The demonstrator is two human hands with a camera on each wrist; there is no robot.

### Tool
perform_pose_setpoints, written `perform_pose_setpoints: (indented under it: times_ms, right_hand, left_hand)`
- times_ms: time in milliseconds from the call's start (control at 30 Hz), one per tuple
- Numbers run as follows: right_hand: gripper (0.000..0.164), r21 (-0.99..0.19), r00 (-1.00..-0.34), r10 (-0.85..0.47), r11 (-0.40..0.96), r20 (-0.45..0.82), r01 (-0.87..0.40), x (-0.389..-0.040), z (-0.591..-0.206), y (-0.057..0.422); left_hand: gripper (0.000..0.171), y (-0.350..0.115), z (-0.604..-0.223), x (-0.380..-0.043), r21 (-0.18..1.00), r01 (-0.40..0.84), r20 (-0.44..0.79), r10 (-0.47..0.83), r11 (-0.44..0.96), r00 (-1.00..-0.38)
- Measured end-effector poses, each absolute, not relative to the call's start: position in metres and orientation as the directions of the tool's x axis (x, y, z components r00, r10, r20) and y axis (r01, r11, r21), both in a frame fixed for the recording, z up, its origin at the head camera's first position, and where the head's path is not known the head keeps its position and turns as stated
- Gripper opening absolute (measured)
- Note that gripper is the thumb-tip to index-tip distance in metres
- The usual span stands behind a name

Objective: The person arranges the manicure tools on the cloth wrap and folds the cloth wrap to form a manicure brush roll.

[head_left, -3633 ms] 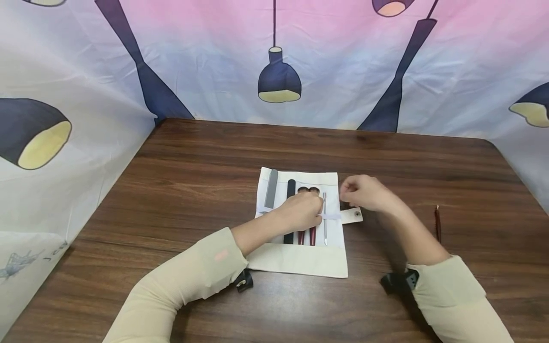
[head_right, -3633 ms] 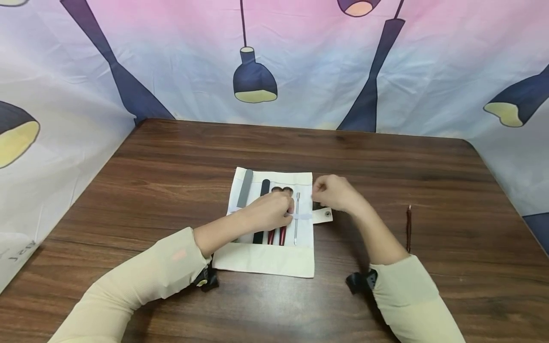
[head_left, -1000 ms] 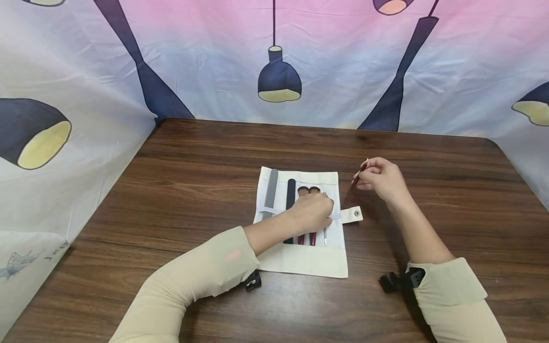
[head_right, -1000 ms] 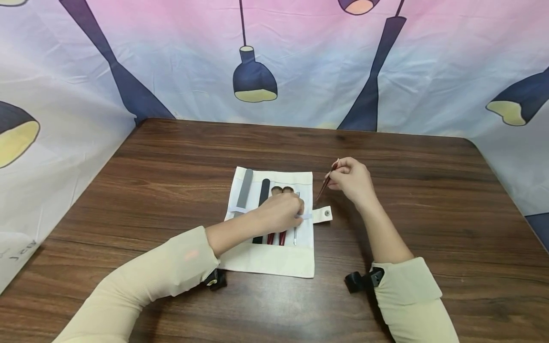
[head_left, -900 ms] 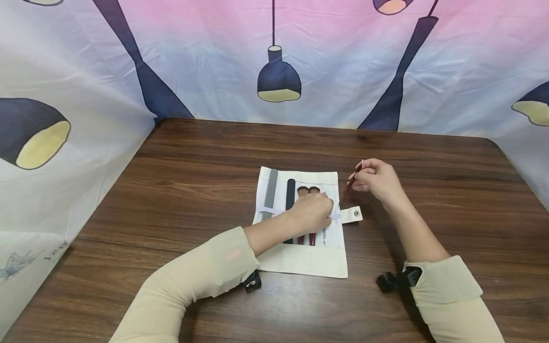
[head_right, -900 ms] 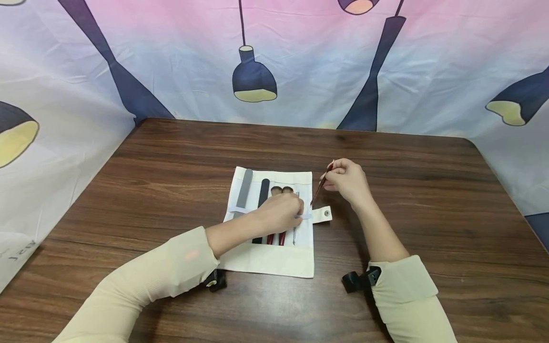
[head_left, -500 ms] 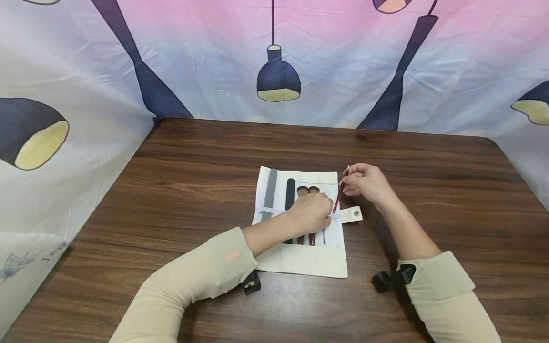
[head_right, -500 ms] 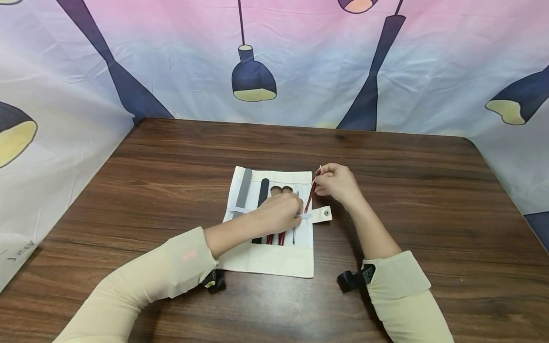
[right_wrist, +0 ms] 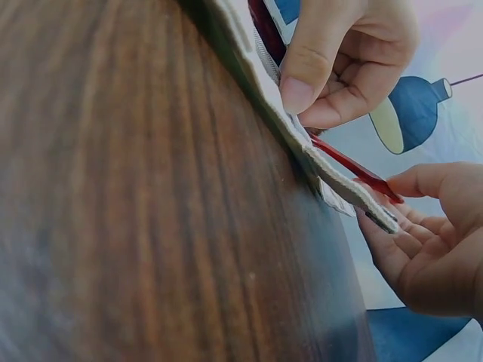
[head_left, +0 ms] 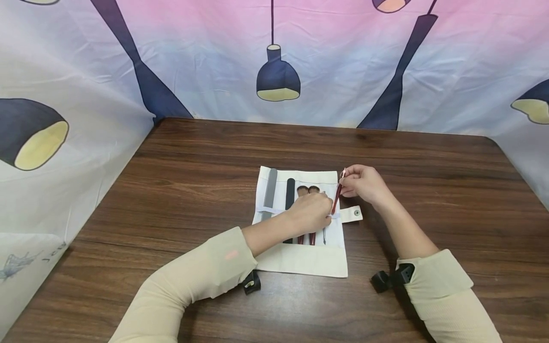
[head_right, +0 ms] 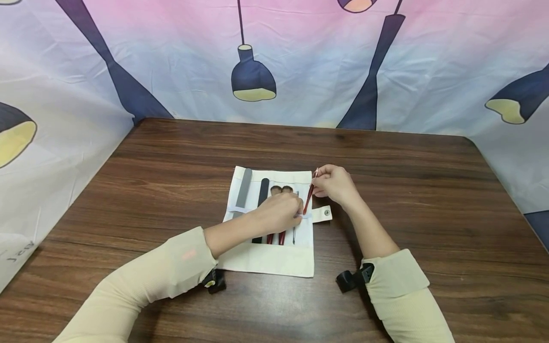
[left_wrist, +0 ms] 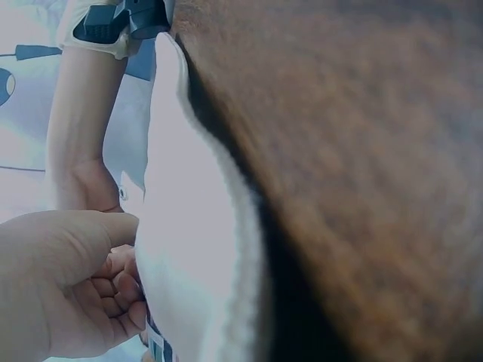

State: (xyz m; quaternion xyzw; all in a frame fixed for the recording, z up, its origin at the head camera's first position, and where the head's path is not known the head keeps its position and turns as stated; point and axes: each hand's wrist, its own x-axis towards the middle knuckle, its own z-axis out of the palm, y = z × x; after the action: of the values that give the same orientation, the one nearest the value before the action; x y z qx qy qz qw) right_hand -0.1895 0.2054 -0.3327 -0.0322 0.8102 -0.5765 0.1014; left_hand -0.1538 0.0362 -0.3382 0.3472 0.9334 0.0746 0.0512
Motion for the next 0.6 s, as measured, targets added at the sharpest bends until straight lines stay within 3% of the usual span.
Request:
perform_pose_setpoints:
  times_ms: [200, 400, 600]
  right_hand:
    - [0.020, -0.930, -0.981, -0.155, 0.363, -0.115, 0.052, -0.1902, -0.3343, 0.2055]
    - [0.022, -0.911, -0.957, -0.206, 0.398, -0.205, 0.109, -0.1883, -0.3367, 0.2035]
    - [0.021, -0.834, -0.933, -0.271, 0.550, -0.239, 0.054, -0.1855, -0.3381, 0.2028]
  left_hand:
    - [0.013, 0.0361, -0.3373, -0.1537, 0.172, 0.648, -0.035, 0.662, 0.742, -0.749]
    - [0.015, 0.0358, -0.3373, -0.1537, 0.181, 0.645, -0.041, 0.661, 0.742, -0.749]
    - [0.023, 0.0360, -0.3365, -0.1533, 0.198, 0.635, -0.062, 0.656, 0.747, -0.752]
